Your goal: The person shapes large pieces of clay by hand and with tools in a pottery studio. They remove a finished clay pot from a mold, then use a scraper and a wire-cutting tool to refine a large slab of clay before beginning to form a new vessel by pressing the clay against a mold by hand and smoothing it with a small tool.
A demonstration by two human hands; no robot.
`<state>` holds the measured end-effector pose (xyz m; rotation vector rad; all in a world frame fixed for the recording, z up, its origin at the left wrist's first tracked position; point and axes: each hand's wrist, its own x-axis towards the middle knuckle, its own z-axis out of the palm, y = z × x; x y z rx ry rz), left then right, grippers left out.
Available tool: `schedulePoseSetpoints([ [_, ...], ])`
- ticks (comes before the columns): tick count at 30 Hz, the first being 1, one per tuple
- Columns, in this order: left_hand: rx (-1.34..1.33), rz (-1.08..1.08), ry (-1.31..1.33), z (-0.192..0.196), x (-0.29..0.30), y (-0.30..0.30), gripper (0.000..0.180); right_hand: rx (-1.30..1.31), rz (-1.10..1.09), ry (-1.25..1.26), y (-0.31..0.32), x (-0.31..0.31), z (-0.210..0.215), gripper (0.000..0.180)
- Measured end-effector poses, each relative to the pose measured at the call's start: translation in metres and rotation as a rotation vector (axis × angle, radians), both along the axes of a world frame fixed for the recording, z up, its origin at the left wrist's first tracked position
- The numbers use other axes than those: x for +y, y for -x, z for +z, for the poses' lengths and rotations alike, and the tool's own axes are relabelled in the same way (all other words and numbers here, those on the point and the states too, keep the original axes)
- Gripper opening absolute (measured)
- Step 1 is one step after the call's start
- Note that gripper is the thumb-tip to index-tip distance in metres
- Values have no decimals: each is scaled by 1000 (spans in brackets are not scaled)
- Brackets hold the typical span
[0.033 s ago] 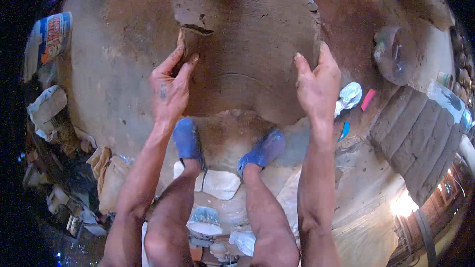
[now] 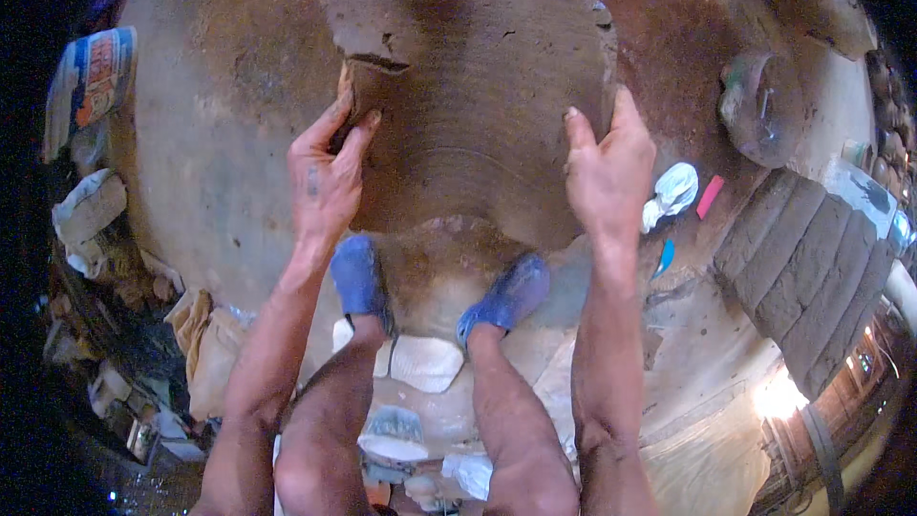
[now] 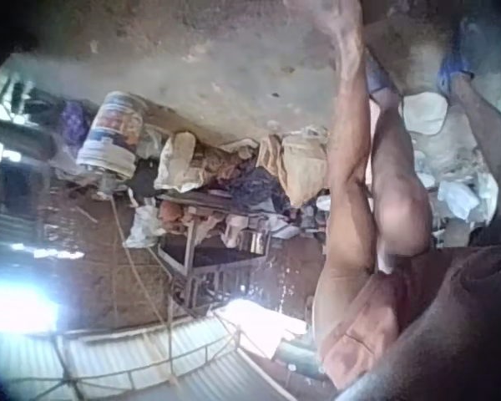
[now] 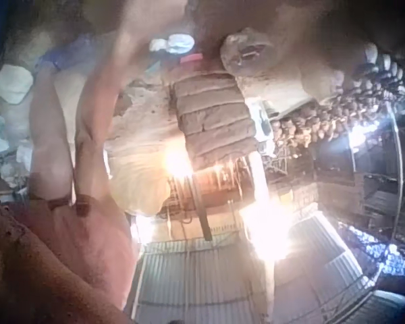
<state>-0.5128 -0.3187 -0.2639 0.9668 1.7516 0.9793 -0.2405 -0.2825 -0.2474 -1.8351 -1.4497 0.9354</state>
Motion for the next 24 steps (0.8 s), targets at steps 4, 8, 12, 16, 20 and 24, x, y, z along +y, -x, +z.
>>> schedulePoseSetpoints([
  [4, 76, -47, -18, -24, -4, 8, 41, -82, -99, 73, 29, -1, 12, 37],
  [8, 105, -247, -39, -28, 3, 26, 62, -163, -25, -70, 4, -7, -17, 36],
  [12, 270, -321, -76, 8, 36, 36, 62, -217, -19, -168, -26, 41, 14, 45],
  [16, 344, -298, -129, -10, 57, 49, 55, -374, 268, 220, -33, 176, 10, 69],
  [20, 375, -254, -225, -44, 55, 59, 56, -777, 661, 258, 8, 238, -39, 58],
  [24, -9, -127, -131, -70, 32, 64, 76, -711, 235, -94, 47, 237, -48, 39],
])
